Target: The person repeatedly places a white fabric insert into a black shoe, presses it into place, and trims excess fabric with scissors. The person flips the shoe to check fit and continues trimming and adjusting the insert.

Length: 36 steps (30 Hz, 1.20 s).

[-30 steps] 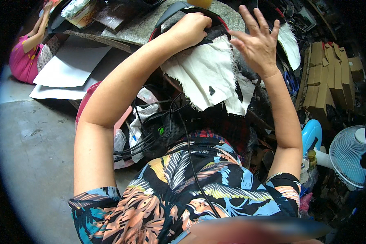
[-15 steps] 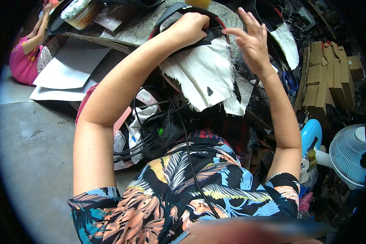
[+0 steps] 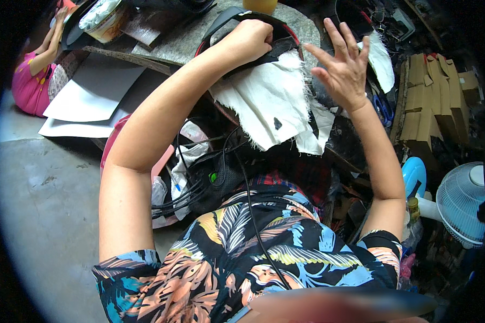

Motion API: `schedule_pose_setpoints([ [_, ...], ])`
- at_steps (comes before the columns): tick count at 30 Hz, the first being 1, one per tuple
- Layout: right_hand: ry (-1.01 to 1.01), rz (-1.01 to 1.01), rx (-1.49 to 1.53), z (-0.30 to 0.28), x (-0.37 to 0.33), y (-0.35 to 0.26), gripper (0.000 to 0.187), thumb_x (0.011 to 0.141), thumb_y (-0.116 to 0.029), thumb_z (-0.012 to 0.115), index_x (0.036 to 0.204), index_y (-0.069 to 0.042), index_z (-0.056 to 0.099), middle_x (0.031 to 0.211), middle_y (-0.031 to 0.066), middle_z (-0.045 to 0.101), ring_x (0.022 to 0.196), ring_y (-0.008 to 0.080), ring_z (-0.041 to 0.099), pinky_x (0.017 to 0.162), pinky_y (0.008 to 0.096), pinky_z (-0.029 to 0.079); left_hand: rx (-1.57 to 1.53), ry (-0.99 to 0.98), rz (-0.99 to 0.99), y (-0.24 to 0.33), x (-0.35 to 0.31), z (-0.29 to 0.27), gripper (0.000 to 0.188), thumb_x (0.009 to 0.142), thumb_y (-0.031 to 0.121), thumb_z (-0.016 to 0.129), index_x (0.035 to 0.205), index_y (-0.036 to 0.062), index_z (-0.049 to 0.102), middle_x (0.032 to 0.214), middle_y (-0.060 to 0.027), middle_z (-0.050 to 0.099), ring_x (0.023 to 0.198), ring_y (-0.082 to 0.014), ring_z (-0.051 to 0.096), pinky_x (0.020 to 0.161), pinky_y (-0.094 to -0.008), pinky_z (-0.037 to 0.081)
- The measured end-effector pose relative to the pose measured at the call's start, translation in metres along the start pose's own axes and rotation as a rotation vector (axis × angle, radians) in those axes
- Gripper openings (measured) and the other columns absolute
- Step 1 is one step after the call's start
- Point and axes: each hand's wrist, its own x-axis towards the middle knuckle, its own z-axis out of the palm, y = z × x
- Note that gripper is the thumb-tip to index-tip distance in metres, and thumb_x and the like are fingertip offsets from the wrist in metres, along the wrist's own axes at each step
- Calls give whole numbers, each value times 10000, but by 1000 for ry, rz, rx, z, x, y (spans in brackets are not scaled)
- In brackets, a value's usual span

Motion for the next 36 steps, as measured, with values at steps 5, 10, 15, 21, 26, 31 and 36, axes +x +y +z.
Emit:
schedule_pose_setpoints([
  [5, -201, 44, 199, 6, -12, -18, 537, 1026, -638, 285, 1262, -389, 698, 1636, 47, 311, 1526, 302, 189, 1194, 644, 29, -62, 11, -6, 10, -6, -14, 203, 788, 94, 732, 957, -14, 697, 923, -201, 696, 895, -347, 692, 807, -408, 552],
  [10, -67, 308, 196, -18, -18, -2, 477, 997, -559, 488, 1090, -198, 784, 1508, 128, 496, 1440, 326, 363, 1167, 570, 239, 86, 367, 139, 37, -54, -67, 263, 860, 69, 719, 1092, -27, 643, 1161, -194, 629, 1038, -325, 658, 916, -404, 530],
  [15, -387, 653, 990, -41, -11, -36, 668, 948, -294, 652, 1536, -132, 381, 1256, 175, 675, 1274, 326, 576, 988, 394, 486, 372, 75, -618, 42, -96, -94, 479, 931, 287, 685, 1293, 0, 559, 1153, -268, 656, 1073, -425, 646, 899, -474, 517],
  [21, 153, 517, 1055, -15, -9, -67, 879, 877, -10, 629, 1614, -110, 161, 1584, 195, 347, 1402, 312, 437, 1170, 378, 340, -142, 348, -246, 46, -77, -83, 410, 985, 160, 608, 1348, -15, 533, 1148, -286, 670, 1106, -373, 677, 933, -385, 513],
  [26, 453, 720, 1250, -4, 25, -18, 858, 913, 35, 572, 1619, -98, 102, 1418, 165, 494, 1155, 202, 600, 989, 316, 502, -436, 505, 47, 25, 11, -103, 408, 946, 190, 560, 1313, 11, 556, 1169, -236, 650, 1109, -337, 654, 952, -382, 514],
  [31, -213, 922, 1017, 14, 65, 25, 869, 1029, -272, 563, 1624, -248, -70, 1014, 173, 692, 652, 149, 656, 522, 328, 558, 454, 453, -113, -14, 67, -39, 603, 809, 201, 669, 1344, -33, 515, 1369, -260, 518, 1330, -418, 475, 1064, -654, 360],
  [36, -250, 760, 728, 8, 46, 36, 879, 938, -324, 678, 1622, -215, 137, 1018, 183, 727, 778, 291, 737, 764, 409, 597, 551, 596, -128, -41, 94, -11, 621, 760, 253, 707, 1331, 59, 558, 1254, -131, 580, 1041, -330, 588, 923, -617, 437],
])
